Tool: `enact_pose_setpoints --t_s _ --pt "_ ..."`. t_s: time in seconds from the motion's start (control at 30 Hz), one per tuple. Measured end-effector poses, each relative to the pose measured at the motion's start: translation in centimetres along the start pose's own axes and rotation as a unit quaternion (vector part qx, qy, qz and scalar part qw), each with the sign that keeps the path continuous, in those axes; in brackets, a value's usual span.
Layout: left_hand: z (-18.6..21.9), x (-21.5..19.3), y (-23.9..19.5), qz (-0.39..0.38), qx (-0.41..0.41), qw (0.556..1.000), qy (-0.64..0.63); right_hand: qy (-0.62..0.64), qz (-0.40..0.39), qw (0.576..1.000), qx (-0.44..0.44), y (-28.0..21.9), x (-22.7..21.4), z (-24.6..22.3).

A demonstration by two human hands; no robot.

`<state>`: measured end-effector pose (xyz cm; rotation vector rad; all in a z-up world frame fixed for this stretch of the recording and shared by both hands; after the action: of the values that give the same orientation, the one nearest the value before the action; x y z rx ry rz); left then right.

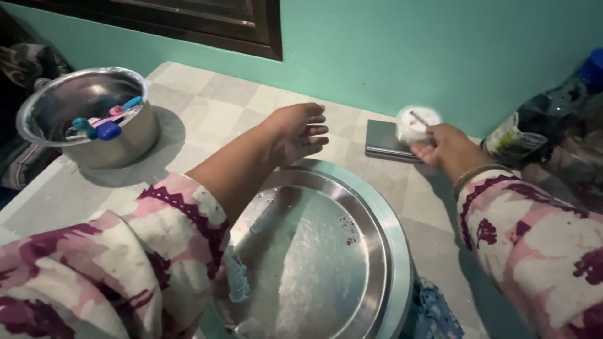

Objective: Put finished cakes into the refrigerator and tidy up the decorating table.

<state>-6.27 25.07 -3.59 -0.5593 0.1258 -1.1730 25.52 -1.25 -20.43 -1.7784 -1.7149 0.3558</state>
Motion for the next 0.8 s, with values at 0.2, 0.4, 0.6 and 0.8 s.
enact_pose_setpoints --t_s 0.2,0.4,0.6,0.8 --pt "0.2 0.2 0.0 -0.006 -0.018 1.000 -0.002 -0.074 0.012 0.997 0.017 -6.0 0.5 2.0" --pt "1.2 0.9 0.7 -0.004 -0.005 1.000 0.007 -0.536 0.054 0.679 -0.499 -15.9 1.4 3.0" --pt "0.8 0.9 0.9 -0.026 -0.013 0.999 -0.033 -0.725 -0.025 0.467 -0.505 -15.3 2.0 4.9" --pt "-0.1 1.0 1.6 -0.013 -0.031 0.999 -0.040 -0.743 0.014 0.531 -0.407 -17.8 0.5 5.7"
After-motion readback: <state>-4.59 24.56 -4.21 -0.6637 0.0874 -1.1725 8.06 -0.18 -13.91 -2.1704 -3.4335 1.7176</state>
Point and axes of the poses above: each hand's wrist, its own y-axis towards the middle knuckle, its own x-axis out of the palm, z = x × y, the point moved 1 cm from there along y, towards the middle knuckle, and after that the axes turned 1 degree about -x, right-handed, at the moved point
